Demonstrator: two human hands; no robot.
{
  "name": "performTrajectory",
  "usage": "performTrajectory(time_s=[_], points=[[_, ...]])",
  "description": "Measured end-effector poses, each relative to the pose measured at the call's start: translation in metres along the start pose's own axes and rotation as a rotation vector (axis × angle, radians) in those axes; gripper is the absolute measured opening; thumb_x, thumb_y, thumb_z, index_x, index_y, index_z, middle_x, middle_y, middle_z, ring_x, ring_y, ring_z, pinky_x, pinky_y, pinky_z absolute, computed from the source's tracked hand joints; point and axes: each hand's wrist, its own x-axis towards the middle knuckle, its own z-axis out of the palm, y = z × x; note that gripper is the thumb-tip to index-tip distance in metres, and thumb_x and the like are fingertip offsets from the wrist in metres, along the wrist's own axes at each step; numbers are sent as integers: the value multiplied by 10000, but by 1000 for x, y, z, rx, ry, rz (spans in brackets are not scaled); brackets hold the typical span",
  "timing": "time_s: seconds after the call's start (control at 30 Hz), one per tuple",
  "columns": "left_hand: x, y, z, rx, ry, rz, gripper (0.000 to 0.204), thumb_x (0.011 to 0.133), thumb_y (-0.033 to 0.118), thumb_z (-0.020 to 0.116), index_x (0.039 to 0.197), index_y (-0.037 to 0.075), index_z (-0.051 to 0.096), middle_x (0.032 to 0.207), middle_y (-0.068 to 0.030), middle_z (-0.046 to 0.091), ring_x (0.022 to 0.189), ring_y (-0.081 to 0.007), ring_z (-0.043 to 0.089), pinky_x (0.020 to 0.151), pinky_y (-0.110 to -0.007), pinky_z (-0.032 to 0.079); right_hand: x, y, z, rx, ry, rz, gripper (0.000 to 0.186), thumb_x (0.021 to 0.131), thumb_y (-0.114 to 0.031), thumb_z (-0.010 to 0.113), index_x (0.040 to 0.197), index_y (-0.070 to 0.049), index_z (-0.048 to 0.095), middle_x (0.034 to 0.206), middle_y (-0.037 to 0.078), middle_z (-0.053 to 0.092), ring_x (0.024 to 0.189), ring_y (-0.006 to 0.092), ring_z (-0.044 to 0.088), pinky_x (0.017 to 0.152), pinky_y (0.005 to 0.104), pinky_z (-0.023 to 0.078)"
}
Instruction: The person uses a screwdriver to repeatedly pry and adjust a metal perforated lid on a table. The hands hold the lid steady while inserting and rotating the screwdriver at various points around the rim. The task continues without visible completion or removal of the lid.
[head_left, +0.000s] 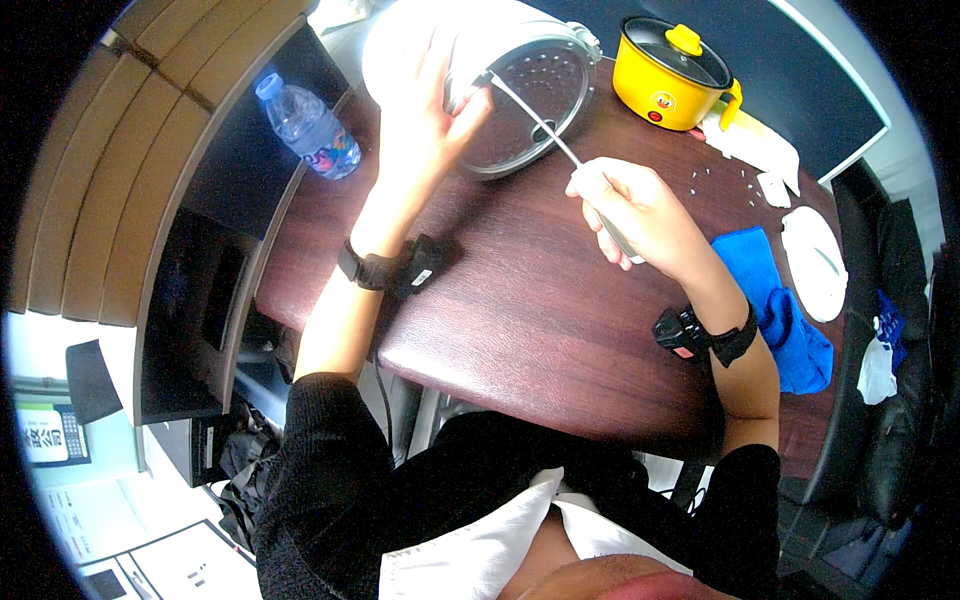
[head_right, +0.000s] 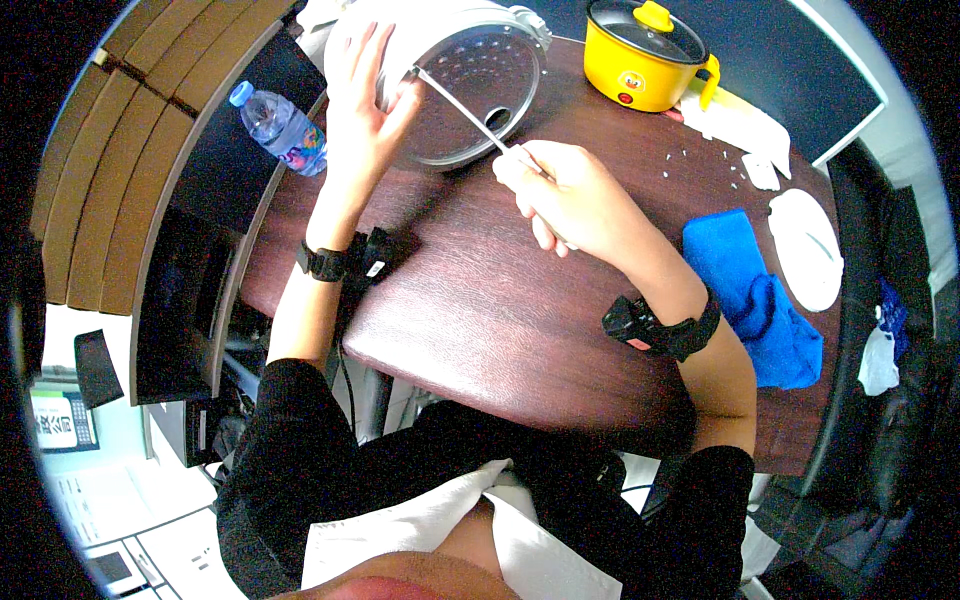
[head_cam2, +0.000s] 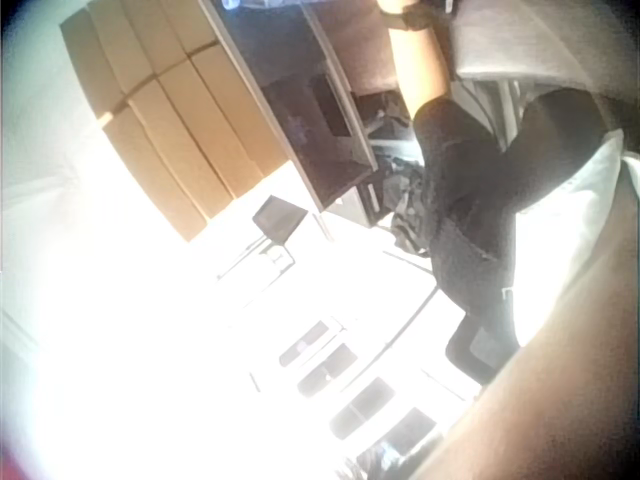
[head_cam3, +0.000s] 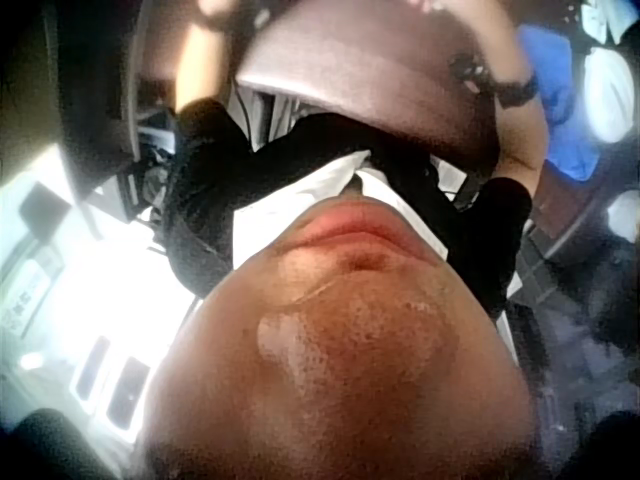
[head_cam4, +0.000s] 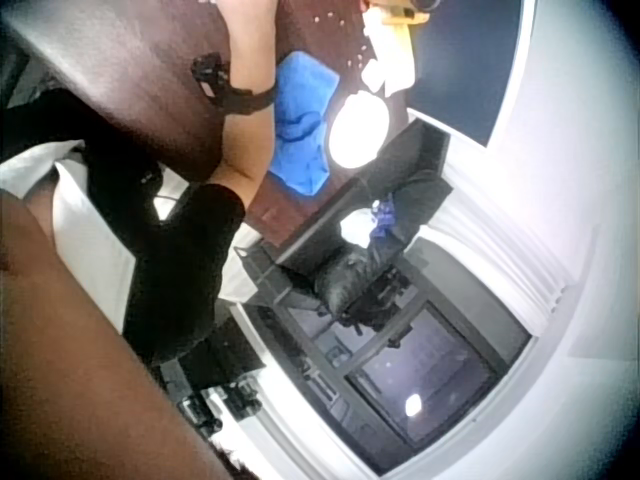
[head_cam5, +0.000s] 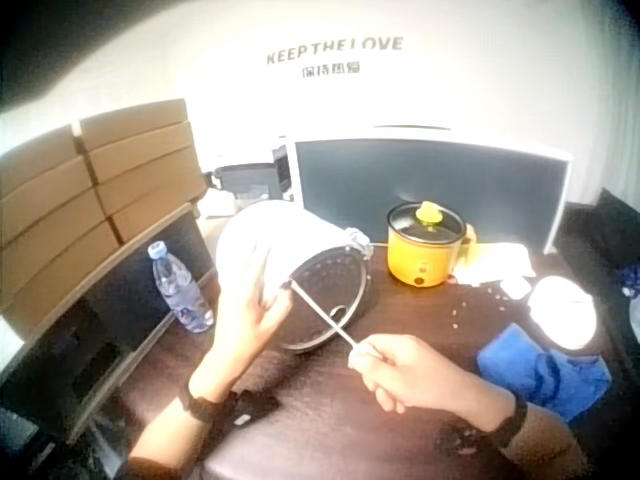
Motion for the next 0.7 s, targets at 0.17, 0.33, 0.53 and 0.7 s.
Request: performTrajectory(time_s=[0.17,0.33,0.53,0.7], points=[[1,1,1,5,7,9,626,788,205,685,1365,89,471,1410,-189,434,1338,-408,337,1109,-476,284,0,1,1,-2,7,4,296,969,-328,516,842,-60,530,641,-7,520,449,57,516,359,209,391],[6,6,6,25,4,19,650,783,291,699,1351,72,471,1380,-236,433,1289,-464,370,1074,-539,292,-6,-4,8,-111,86,27,317,1011,-320,442,1005,-20,543,670,2,512,440,49,493,350,179,362],[19,13,21,-13,17,-15,610,783,259,681,1325,64,482,1339,-225,466,1237,-468,419,1043,-527,345,-6,-11,8,-148,164,37,333,1011,-331,435,1005,-12,529,660,14,520,419,65,494,348,199,373],[31,26,12,-27,-102,-42,620,806,217,656,1352,20,438,1337,-253,465,1252,-460,411,1064,-517,320,-6,-19,11,-83,173,81,327,1010,-334,430,986,-18,509,651,12,512,405,72,490,344,213,382]])
